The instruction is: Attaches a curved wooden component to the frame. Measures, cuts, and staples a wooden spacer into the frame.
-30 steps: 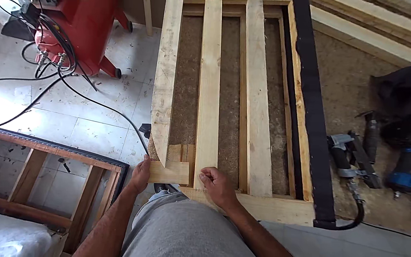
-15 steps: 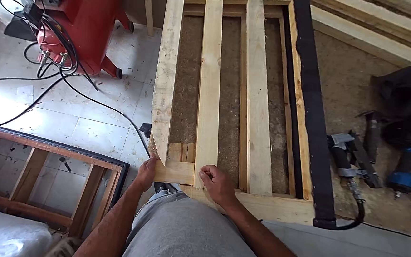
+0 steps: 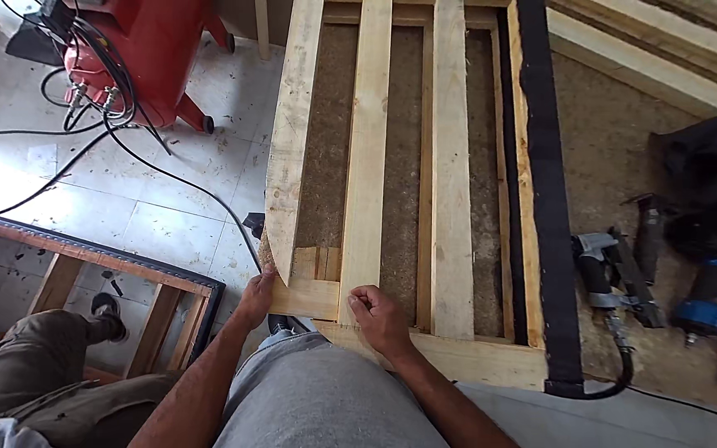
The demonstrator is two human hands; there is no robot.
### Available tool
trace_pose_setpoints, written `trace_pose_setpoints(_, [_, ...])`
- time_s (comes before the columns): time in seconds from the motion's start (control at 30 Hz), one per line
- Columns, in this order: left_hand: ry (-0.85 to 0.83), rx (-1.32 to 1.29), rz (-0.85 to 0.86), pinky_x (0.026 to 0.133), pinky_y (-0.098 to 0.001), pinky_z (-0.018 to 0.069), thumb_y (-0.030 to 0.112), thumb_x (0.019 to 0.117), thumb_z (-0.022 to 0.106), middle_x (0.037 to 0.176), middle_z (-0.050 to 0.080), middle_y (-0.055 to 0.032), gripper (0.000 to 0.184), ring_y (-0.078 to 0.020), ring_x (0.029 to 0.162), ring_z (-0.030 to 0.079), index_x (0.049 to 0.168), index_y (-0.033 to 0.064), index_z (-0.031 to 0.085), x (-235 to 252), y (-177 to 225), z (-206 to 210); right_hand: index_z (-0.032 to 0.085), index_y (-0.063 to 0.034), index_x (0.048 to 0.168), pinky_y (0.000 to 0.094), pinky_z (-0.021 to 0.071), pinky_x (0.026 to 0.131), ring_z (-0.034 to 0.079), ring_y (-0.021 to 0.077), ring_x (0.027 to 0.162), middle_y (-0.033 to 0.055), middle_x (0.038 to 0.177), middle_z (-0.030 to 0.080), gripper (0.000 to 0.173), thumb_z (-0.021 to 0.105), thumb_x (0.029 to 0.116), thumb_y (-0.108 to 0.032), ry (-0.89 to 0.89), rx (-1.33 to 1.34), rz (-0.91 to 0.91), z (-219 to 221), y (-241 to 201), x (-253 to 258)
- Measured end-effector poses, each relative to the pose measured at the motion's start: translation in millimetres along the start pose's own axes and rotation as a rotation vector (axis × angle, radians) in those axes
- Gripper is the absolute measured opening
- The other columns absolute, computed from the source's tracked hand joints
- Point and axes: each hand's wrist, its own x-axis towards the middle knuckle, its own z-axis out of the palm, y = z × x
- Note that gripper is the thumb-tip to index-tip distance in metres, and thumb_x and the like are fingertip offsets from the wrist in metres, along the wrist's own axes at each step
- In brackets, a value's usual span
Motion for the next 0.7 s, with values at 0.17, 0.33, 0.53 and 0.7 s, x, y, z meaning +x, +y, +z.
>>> trace_pose_setpoints(0.17, [-0.021,0.047,0.024,0.077,-0.0474,0.0612,0.059,0.1075,0.026,0.092,0.073,-0.0151,0.070,-0.0256,0.084,0.072,0.110,0.0041,0.069,4,-1,-2,0.075,-0.0157,0.108,0.0319,0.0605,0.069,0.069,0.0077,0.071,-0.0037,0.083,0.073,0.023,0.063,0.0999,-0.033,-0.043,-0.104,-0.020,-5,-9,0])
trace_pose_setpoints(0.33, [-0.024,0.049,0.011,0.078,-0.0482,0.0612,0.058,0.1075,0.027,0.093,0.073,-0.0162,0.069,-0.0268,0.085,0.073,0.112,0.0033,0.069,3,1,-3,0.074,-0.0167,0.112,0.0345,0.0591,0.076,0.069,0.0100,0.080,-0.0023,0.090,0.072,0.024,0.063,0.1008,-0.034,-0.152,-0.188,0.015,-9,-23,6])
trace_pose_setpoints(0.53, [-0.030,0.159,0.079,0.082,-0.0498,0.0612,0.057,0.1082,0.028,0.098,0.073,-0.0145,0.067,-0.0259,0.090,0.073,0.116,0.0052,0.069,1,-2,-4,0.075,-0.0155,0.119,0.0417,0.0589,0.086,0.068,0.0228,0.105,0.0048,0.115,0.070,0.030,0.066,0.0972,-0.034,-0.074,-0.401,-0.302,-1,-26,7])
trace_pose_setpoints(0.7, [-0.065,0.104,0.104,0.084,-0.0494,0.0614,0.055,0.1087,0.030,0.102,0.074,-0.0147,0.062,-0.0254,0.092,0.073,0.121,0.0063,0.068,5,-9,-5,0.071,-0.0174,0.128,0.0533,0.0325,0.121,0.039,0.0256,0.149,0.0025,0.152,0.054,0.036,0.064,0.0974,-0.035,-0.159,-0.563,-0.496,-3,-33,29])
